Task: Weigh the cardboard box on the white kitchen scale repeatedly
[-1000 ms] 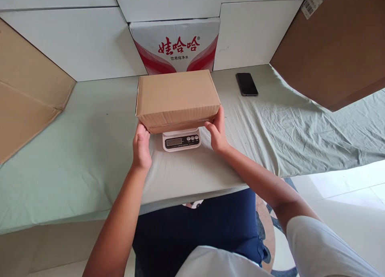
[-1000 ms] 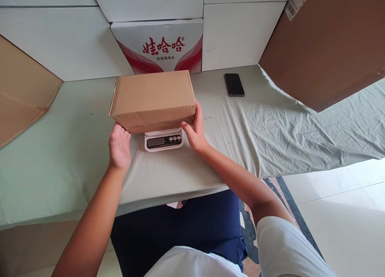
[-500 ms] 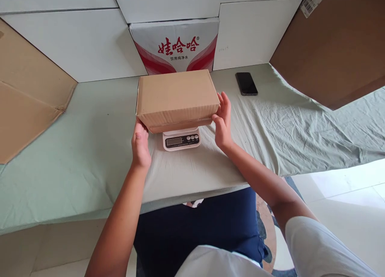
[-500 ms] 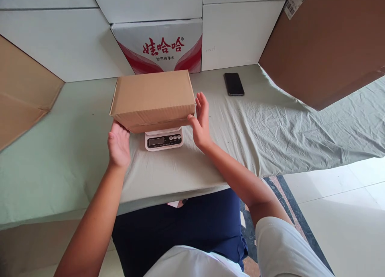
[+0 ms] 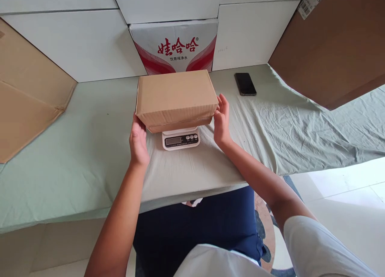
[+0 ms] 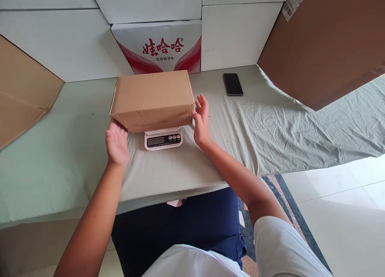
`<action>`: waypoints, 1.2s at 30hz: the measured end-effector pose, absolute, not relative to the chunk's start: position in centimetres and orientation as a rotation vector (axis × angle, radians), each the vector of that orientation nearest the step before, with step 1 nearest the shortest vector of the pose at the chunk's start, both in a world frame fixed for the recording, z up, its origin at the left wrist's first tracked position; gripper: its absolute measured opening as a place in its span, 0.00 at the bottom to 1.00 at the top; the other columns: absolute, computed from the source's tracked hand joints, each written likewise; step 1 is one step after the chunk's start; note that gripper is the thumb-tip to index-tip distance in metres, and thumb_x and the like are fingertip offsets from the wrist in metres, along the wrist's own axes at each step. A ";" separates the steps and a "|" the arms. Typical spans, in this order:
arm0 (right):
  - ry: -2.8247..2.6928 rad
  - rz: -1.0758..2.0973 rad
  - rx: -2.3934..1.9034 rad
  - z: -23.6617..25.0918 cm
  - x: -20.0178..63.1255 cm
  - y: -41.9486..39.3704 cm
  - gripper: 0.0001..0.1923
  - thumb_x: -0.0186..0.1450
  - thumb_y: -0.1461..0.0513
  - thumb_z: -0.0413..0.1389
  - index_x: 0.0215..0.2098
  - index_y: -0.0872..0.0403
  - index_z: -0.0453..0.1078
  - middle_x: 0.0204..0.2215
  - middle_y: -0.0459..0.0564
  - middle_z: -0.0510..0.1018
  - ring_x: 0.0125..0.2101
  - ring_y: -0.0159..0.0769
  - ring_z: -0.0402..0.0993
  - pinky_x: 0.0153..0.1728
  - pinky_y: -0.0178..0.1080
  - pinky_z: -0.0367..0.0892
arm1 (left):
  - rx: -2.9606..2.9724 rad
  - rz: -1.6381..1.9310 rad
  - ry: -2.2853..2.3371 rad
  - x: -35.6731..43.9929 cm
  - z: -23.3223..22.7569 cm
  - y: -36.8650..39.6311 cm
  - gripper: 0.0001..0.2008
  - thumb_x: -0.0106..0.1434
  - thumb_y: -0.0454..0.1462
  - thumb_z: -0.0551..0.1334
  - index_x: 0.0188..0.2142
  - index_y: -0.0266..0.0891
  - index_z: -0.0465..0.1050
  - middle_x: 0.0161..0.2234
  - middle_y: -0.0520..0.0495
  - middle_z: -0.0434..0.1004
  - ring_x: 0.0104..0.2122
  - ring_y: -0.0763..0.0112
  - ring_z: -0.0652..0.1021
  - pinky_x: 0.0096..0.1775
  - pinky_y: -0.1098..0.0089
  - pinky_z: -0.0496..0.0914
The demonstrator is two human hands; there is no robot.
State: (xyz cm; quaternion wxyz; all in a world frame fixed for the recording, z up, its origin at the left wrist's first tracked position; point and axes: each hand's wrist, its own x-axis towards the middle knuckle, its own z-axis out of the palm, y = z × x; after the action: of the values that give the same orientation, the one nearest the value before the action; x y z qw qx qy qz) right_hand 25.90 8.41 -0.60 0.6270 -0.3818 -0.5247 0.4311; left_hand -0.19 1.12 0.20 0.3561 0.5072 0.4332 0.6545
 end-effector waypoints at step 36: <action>-1.157 0.949 -0.894 -1.1 26.7 9.6 0.34 0.64 0.41 0.51 0.65 0.39 0.54 0.70 0.48 0.59 0.74 0.48 0.52 0.73 0.62 0.52 | 1.396 1.661 1.185 -0.9 -0.1 1.4 0.40 0.65 0.66 0.48 0.71 0.57 0.57 0.74 0.54 0.55 0.75 0.59 0.53 0.74 0.55 0.52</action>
State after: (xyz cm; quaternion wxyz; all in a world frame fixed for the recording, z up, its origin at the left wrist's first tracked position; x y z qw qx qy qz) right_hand 26.71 9.65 -1.12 0.6436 -0.3927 -0.5080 0.4165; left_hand -0.90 1.39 -0.11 0.3282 0.5335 0.4527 0.6346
